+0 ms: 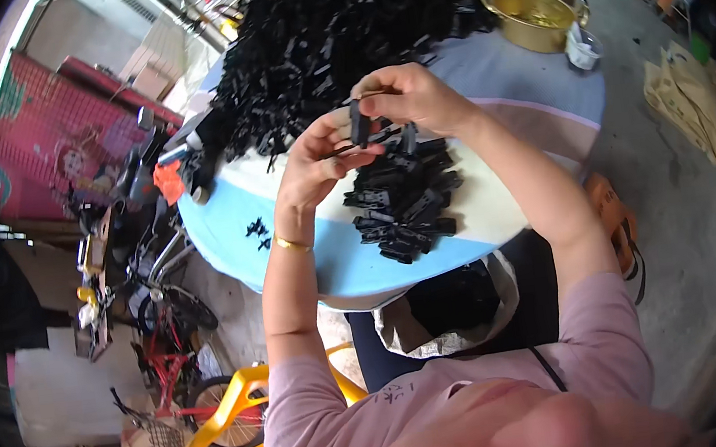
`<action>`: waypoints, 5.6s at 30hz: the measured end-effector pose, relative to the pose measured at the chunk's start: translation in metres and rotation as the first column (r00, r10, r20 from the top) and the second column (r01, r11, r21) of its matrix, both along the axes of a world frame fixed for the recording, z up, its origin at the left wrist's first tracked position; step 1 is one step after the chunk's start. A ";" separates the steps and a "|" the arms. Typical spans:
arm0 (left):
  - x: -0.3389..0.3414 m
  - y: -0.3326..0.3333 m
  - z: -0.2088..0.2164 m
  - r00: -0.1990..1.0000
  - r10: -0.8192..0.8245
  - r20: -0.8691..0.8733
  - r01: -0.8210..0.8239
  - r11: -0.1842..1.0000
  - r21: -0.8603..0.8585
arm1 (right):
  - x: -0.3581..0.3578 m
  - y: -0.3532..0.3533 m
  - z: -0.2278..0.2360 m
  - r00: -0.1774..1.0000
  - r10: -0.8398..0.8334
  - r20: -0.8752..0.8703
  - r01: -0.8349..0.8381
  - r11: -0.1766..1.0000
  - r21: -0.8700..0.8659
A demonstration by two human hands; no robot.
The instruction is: Manually assembling small black plastic components at a workstation.
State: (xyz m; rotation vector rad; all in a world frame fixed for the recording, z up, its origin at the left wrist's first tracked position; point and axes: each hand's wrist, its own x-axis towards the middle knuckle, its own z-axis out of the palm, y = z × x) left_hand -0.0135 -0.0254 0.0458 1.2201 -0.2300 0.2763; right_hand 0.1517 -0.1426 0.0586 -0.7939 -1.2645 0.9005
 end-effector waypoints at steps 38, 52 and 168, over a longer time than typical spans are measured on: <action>-0.009 -0.025 -0.007 0.601 0.693 0.399 -0.792 0.448 0.414 | -0.034 0.002 0.002 0.873 -0.230 0.431 0.288 0.955 -0.073; -0.015 -0.019 0.002 0.963 0.239 0.121 -0.221 0.453 0.864 | 0.002 0.025 -0.027 0.127 -0.081 0.989 0.572 0.820 -0.006; -0.010 -0.013 -0.004 0.752 0.650 0.106 -0.652 0.712 0.259 | -0.038 0.009 -0.013 0.814 -0.378 0.442 0.359 0.924 0.129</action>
